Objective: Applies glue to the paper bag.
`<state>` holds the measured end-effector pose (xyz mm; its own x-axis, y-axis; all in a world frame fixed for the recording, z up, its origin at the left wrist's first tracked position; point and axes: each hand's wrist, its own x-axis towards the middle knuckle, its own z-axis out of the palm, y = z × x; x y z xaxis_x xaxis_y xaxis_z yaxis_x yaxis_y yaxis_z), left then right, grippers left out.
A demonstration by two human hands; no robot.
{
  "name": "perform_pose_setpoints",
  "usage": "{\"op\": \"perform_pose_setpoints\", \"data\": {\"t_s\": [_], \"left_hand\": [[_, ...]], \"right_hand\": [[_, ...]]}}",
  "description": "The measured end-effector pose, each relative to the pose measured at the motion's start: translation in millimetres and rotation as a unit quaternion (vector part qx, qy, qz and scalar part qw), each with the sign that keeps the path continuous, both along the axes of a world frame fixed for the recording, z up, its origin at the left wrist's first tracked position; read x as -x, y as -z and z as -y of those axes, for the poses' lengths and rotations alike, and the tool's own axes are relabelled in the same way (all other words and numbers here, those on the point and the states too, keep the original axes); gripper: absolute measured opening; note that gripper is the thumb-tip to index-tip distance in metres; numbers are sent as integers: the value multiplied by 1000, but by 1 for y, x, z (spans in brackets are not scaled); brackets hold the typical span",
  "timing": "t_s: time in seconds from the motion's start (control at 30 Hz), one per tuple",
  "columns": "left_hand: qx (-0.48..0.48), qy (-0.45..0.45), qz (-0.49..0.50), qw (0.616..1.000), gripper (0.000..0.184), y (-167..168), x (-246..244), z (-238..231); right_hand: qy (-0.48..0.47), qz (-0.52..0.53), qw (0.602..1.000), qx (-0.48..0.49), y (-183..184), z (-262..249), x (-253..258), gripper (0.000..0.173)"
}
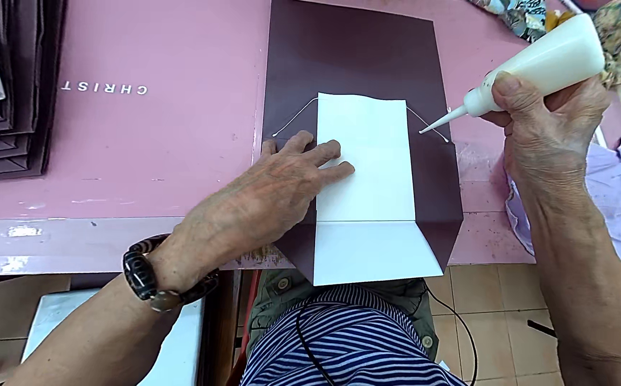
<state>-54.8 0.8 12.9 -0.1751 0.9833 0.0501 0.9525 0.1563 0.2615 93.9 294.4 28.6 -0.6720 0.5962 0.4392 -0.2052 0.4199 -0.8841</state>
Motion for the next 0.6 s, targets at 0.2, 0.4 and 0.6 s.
{"op": "perform_pose_setpoints", "data": {"t_s": [0.2, 0.4, 0.6], "left_hand": [[-8, 3, 33, 999, 42, 6, 4, 9], [-49, -13, 46, 998, 37, 16, 0, 12], [-58, -10, 39, 997, 37, 16, 2, 14]], "right_hand": [[-15, -8, 1000, -16, 5, -1, 15, 49], [-14, 2, 999, -48, 3, -5, 5, 50], [-1, -8, 1000, -25, 4, -4, 8, 52]]}}
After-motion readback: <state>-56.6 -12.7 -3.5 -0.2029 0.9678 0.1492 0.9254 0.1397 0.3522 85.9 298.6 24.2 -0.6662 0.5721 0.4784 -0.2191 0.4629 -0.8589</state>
